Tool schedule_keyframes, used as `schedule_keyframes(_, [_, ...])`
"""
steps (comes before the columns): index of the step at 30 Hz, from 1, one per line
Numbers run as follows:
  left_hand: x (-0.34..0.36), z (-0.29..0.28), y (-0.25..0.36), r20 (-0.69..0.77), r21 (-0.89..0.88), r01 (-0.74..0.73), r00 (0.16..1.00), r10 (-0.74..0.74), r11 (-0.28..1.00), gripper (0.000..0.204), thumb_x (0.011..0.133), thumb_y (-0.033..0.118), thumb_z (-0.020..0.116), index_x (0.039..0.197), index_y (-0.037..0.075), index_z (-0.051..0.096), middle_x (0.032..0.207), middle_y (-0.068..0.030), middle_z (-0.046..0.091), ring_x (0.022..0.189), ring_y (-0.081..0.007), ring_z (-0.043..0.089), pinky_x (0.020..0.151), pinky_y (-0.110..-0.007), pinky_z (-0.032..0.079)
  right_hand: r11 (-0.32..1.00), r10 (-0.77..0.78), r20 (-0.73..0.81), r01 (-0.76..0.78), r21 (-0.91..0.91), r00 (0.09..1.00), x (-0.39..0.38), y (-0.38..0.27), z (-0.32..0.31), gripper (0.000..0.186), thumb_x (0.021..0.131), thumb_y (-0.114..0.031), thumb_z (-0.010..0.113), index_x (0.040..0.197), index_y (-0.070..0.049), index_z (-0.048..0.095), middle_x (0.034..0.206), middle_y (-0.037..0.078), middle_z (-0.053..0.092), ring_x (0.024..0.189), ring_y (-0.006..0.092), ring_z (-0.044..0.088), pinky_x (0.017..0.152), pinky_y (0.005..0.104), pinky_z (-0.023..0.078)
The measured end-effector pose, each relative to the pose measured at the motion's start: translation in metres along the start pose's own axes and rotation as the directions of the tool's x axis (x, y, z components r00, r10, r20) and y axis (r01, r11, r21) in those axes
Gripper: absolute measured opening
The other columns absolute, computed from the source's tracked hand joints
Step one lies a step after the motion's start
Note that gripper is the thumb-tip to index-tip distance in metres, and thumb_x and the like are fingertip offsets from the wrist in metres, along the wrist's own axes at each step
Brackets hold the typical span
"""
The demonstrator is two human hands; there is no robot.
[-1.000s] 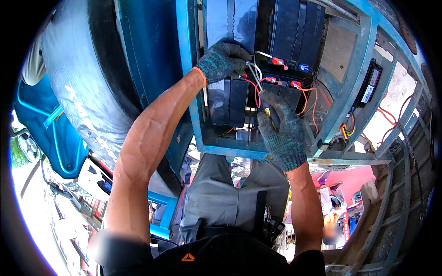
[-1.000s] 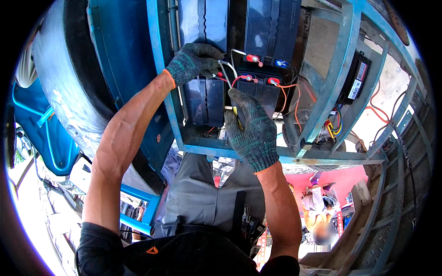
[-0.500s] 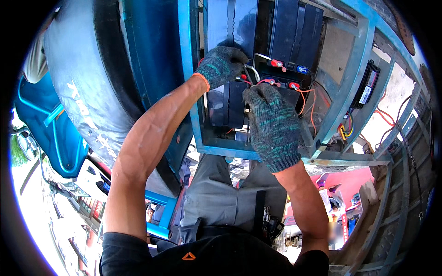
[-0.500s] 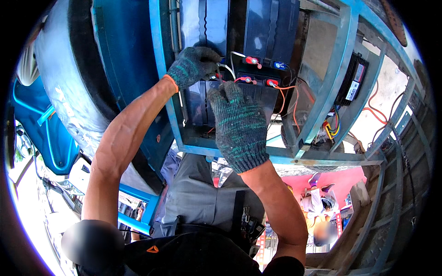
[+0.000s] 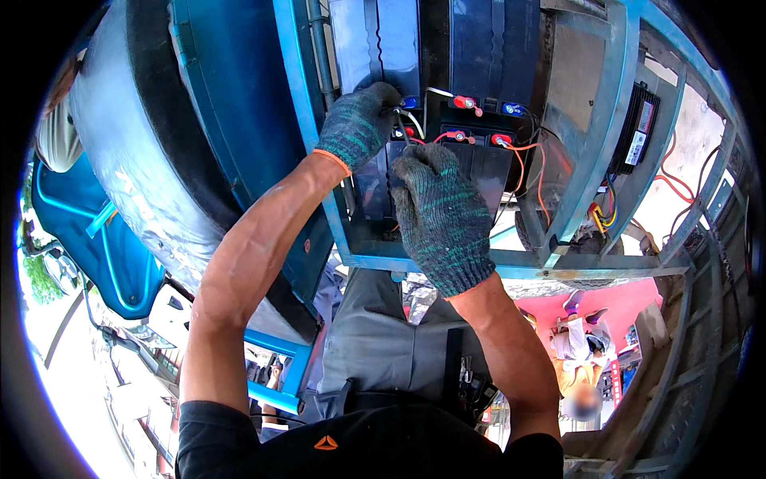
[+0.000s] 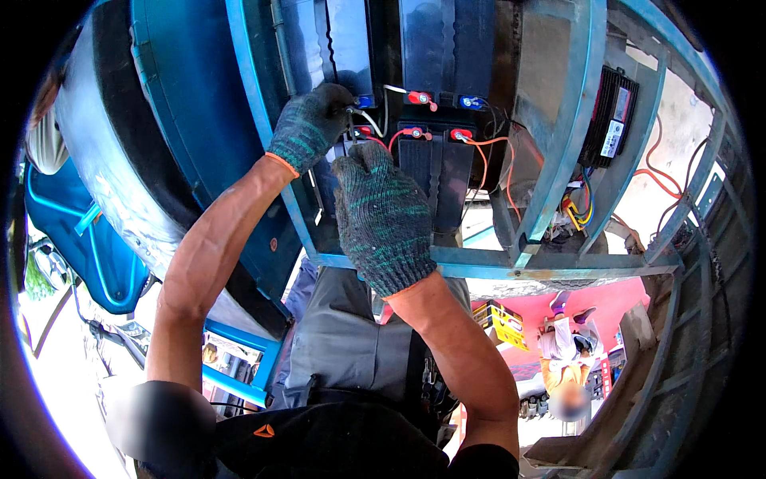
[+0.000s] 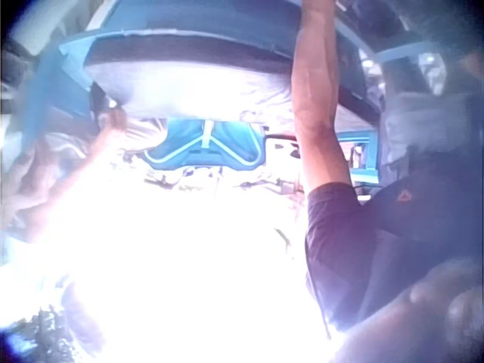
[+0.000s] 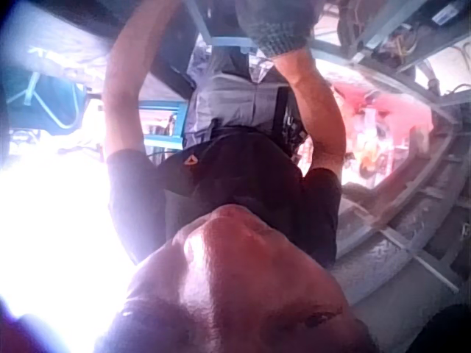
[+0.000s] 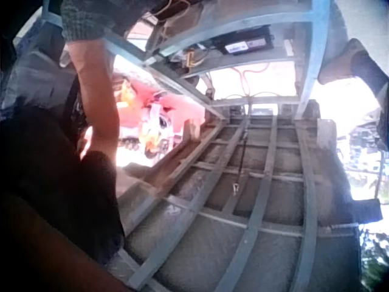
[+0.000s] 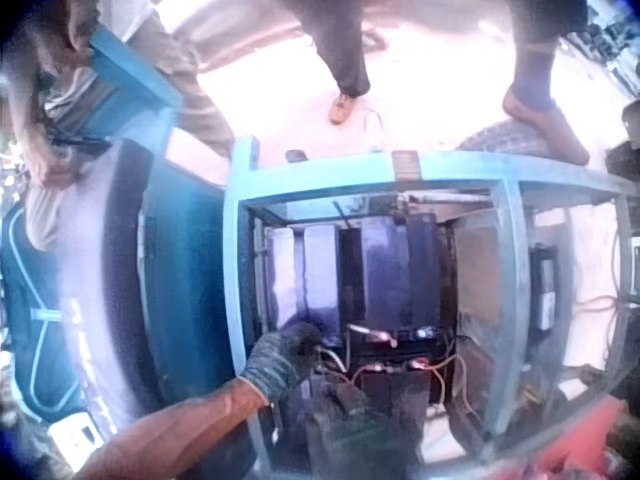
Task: The person uses a screwdriver to tighten and adjust electrical connections on a series of batteries installed in a blue three-wheeled vehicle. After securing the connections, the person closes the battery compartment cover and moves around the workshop area.
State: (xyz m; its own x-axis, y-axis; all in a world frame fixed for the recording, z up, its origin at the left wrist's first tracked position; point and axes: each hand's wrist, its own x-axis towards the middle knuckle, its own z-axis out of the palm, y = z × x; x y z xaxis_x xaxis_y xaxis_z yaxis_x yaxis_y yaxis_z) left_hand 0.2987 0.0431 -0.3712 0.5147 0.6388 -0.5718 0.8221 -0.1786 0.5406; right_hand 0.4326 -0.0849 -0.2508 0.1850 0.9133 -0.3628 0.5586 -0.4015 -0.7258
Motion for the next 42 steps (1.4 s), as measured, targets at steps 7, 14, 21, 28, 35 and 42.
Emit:
schedule_keyframes(7, [0.005, 0.006, -0.003, -0.052, 0.203, -0.159, 0.984, 0.172, 0.966, 0.023, 0.093, 0.017, 0.071, 0.115, 0.011, 0.075, 0.109, -0.0151, 0.073, 0.095, -0.0337, 0.073, 0.085, -0.042, 0.060, 0.998, 0.038, 0.018, -0.037, -0.043, 0.999, 0.009, -0.004, 0.010, 0.031, 0.087, -0.008, 0.076, 0.117, -0.006, 0.070, 0.125, 0.018, 0.065, 0.111, 0.0373, 0.068, 0.093, 0.0441, 0.057])
schedule_keyframes(14, [0.009, 0.010, -0.011, -0.058, 0.212, -0.241, 0.964, 0.258, 0.947, 0.022, 0.093, 0.015, 0.070, 0.114, 0.010, 0.075, 0.107, -0.0129, 0.071, 0.098, -0.0328, 0.071, 0.086, -0.043, 0.059, 0.987, -0.001, 0.047, 0.008, -0.158, 0.999, 0.011, -0.012, 0.010, 0.028, 0.088, -0.010, 0.075, 0.115, -0.006, 0.070, 0.125, 0.018, 0.064, 0.110, 0.0380, 0.068, 0.094, 0.0453, 0.057])
schedule_keyframes(21, [0.010, 0.013, -0.017, -0.114, 0.179, -0.286, 0.944, 0.309, 0.941, 0.023, 0.089, 0.011, 0.071, 0.112, 0.008, 0.075, 0.106, -0.0152, 0.071, 0.102, -0.0360, 0.068, 0.091, -0.046, 0.056, 0.964, 0.038, 0.213, 0.020, -0.265, 0.976, 0.022, -0.024, 0.008, 0.033, 0.083, -0.005, 0.073, 0.116, -0.006, 0.070, 0.126, 0.020, 0.063, 0.107, 0.0381, 0.068, 0.089, 0.0470, 0.057])
schedule_keyframes(28, [0.009, 0.015, -0.020, -0.117, 0.176, -0.267, 0.950, 0.289, 0.947, 0.027, 0.085, 0.012, 0.075, 0.112, 0.011, 0.075, 0.106, -0.0156, 0.071, 0.103, -0.0366, 0.068, 0.094, -0.048, 0.055, 0.845, -0.120, 0.317, 0.265, -0.465, 0.941, 0.026, -0.022, 0.014, 0.032, 0.082, -0.007, 0.071, 0.114, -0.007, 0.071, 0.121, 0.021, 0.063, 0.098, 0.0353, 0.070, 0.080, 0.0504, 0.056])
schedule_keyframes(35, [0.007, 0.011, -0.026, -0.188, 0.132, -0.319, 0.922, 0.340, 0.938, 0.029, 0.080, 0.016, 0.079, 0.108, 0.011, 0.074, 0.106, -0.0130, 0.070, 0.101, -0.0356, 0.068, 0.091, -0.045, 0.055, 0.880, -0.069, 0.265, 0.183, -0.438, 0.962, 0.051, -0.031, 0.005, 0.023, 0.084, -0.011, 0.072, 0.107, -0.012, 0.071, 0.113, 0.016, 0.064, 0.090, 0.0360, 0.070, 0.076, 0.0479, 0.057])
schedule_keyframes(42, [0.005, 0.008, -0.027, -0.139, 0.105, -0.308, 0.937, 0.321, 0.945, 0.040, 0.081, 0.039, 0.076, 0.112, 0.014, 0.074, 0.109, -0.0150, 0.070, 0.105, -0.0360, 0.068, 0.091, -0.050, 0.054, 0.871, -0.078, 0.300, 0.212, -0.444, 0.951, 0.063, -0.052, 0.006, 0.038, 0.084, -0.013, 0.074, 0.121, -0.011, 0.066, 0.109, 0.021, 0.063, 0.093, 0.0405, 0.069, 0.081, 0.0486, 0.058])
